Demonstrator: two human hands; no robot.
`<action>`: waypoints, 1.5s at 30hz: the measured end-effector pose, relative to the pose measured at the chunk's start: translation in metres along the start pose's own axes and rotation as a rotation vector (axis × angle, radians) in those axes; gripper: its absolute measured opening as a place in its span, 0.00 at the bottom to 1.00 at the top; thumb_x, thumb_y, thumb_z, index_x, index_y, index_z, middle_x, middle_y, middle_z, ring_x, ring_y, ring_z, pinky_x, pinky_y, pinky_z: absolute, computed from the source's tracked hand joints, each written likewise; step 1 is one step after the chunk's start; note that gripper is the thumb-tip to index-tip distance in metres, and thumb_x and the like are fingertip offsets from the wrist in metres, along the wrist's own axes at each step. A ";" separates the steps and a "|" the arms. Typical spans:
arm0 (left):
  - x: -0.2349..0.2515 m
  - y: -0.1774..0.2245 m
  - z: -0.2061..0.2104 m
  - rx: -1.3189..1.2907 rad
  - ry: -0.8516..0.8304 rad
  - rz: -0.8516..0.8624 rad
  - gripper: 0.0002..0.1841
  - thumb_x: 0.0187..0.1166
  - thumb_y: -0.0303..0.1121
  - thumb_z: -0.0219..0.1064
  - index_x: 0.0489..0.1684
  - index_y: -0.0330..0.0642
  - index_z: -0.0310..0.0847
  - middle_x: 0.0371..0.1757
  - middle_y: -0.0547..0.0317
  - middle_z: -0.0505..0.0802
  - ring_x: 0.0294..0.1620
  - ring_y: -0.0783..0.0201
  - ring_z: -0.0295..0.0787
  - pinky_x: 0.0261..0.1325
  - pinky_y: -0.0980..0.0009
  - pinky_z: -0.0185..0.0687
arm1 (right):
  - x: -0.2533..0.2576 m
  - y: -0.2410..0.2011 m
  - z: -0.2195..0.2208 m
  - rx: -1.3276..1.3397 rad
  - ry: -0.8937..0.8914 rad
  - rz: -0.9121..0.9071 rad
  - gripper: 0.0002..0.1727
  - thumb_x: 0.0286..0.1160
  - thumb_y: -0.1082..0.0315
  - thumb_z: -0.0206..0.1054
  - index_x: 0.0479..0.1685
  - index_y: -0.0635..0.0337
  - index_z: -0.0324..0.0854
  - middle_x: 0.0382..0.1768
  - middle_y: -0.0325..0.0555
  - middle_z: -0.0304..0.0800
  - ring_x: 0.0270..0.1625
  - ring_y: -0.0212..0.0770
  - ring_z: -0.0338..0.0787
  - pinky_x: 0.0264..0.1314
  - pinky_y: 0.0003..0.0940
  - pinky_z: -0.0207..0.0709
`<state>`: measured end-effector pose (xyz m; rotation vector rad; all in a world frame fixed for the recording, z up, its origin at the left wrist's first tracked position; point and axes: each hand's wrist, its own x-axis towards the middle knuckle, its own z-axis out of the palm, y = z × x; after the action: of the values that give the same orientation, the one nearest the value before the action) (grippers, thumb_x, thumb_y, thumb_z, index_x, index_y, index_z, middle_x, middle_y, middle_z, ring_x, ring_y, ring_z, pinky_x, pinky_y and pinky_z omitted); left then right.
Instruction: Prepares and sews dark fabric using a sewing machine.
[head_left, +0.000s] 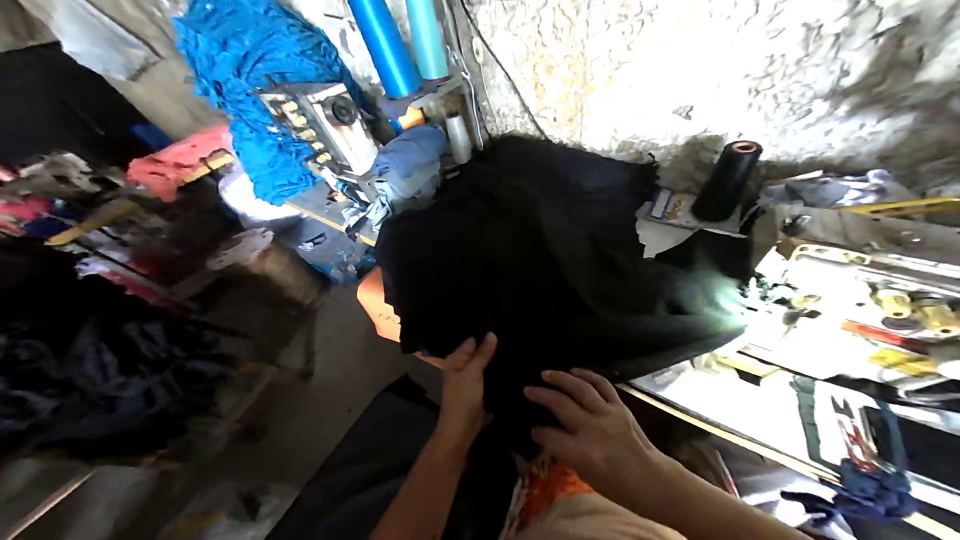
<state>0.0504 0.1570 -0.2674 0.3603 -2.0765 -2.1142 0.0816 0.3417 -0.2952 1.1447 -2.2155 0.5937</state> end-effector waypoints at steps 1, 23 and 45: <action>0.000 0.009 0.000 0.040 0.040 0.124 0.09 0.87 0.25 0.59 0.47 0.32 0.85 0.39 0.66 0.93 0.44 0.79 0.88 0.55 0.75 0.84 | 0.004 -0.005 -0.009 0.020 -0.004 -0.020 0.09 0.82 0.67 0.59 0.37 0.41 0.83 0.60 0.35 0.92 0.76 0.44 0.81 0.81 0.53 0.66; -0.060 0.039 0.009 -0.220 -0.304 0.692 0.14 0.89 0.26 0.54 0.56 0.36 0.88 0.56 0.74 0.95 0.59 0.88 0.85 0.65 0.83 0.80 | 0.070 -0.003 -0.065 0.665 0.294 0.265 0.07 0.78 0.66 0.71 0.39 0.62 0.87 0.41 0.37 0.97 0.47 0.15 0.90 0.53 0.09 0.80; -0.058 0.035 0.021 0.265 -0.122 1.088 0.17 0.93 0.37 0.52 0.50 0.34 0.84 0.48 0.59 0.93 0.55 0.82 0.88 0.64 0.85 0.80 | 0.054 -0.002 -0.087 0.607 0.202 0.277 0.13 0.87 0.59 0.63 0.55 0.58 0.84 0.33 0.33 0.91 0.35 0.15 0.83 0.43 0.12 0.74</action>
<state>0.0984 0.1925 -0.2286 -0.7343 -1.8979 -1.2196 0.0830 0.3625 -0.1948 0.9893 -2.0839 1.5052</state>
